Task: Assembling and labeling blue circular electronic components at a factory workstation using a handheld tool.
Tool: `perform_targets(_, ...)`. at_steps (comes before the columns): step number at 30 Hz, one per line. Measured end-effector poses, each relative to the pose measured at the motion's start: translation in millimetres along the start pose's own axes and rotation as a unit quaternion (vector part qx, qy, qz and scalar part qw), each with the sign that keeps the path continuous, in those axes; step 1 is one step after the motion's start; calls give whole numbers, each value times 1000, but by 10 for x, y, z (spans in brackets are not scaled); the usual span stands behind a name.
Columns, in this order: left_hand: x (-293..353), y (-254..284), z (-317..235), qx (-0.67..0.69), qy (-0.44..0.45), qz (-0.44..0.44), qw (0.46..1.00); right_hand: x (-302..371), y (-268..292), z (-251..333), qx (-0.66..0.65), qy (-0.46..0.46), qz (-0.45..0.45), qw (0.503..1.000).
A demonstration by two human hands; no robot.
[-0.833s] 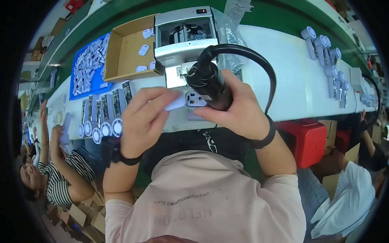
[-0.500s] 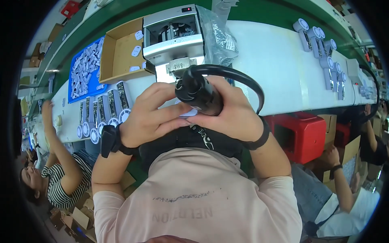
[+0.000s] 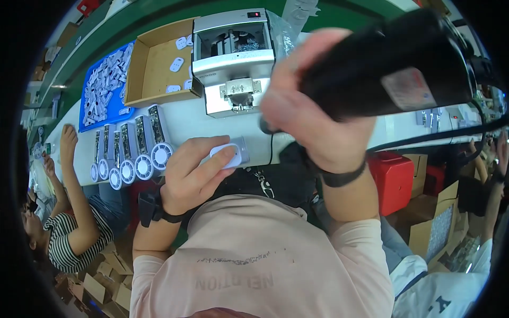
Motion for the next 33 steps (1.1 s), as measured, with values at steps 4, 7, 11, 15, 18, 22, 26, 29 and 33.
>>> perform_targets(4, 71, 18, 126, -24, 21, -42, 999, -137, -247, -393, 185, 98, 48, 977)
perform_targets(7, -15, 72, 125, 40, 51, -48, 997, -79, -206, -629, 233, 50, 55, 970)
perform_targets(11, 9, -33, 223, 92, 49, -101, 989, -43, -229, -676, 225, -82, 38, 970)
perform_targets(15, -8, -51, 260, 129, 136, -103, 977, 97, -215, -530, 215, -127, -8, 968)
perform_targets(18, 1, -50, 251, 132, 124, -117, 977, -24, -263, -103, 121, -19, -3, 992)
perform_targets(22, -20, -54, 222, 137, 110, -117, 977, -249, -538, 203, 18, 56, 119, 991)
perform_targets(26, -10, -67, 221, 136, 111, -112, 978, -189, -685, 116, 37, 45, 150, 987)
perform_targets(29, -18, -57, 230, 140, 109, -108, 978, -168, -668, 50, 100, 33, 127, 986)
perform_targets(33, -13, -64, 209, 155, 102, -104, 977, -187, -750, 52, 81, 21, 225, 971)
Point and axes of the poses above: each hand's wrist, its own x-axis away from the middle knuckle, its own y-axis out of the back of the hand, z = x × y, the point moved 5 cm from there along -x, towards the middle knuckle, and after that the axes turned 9 degrees about y, right-handed, at the moved point
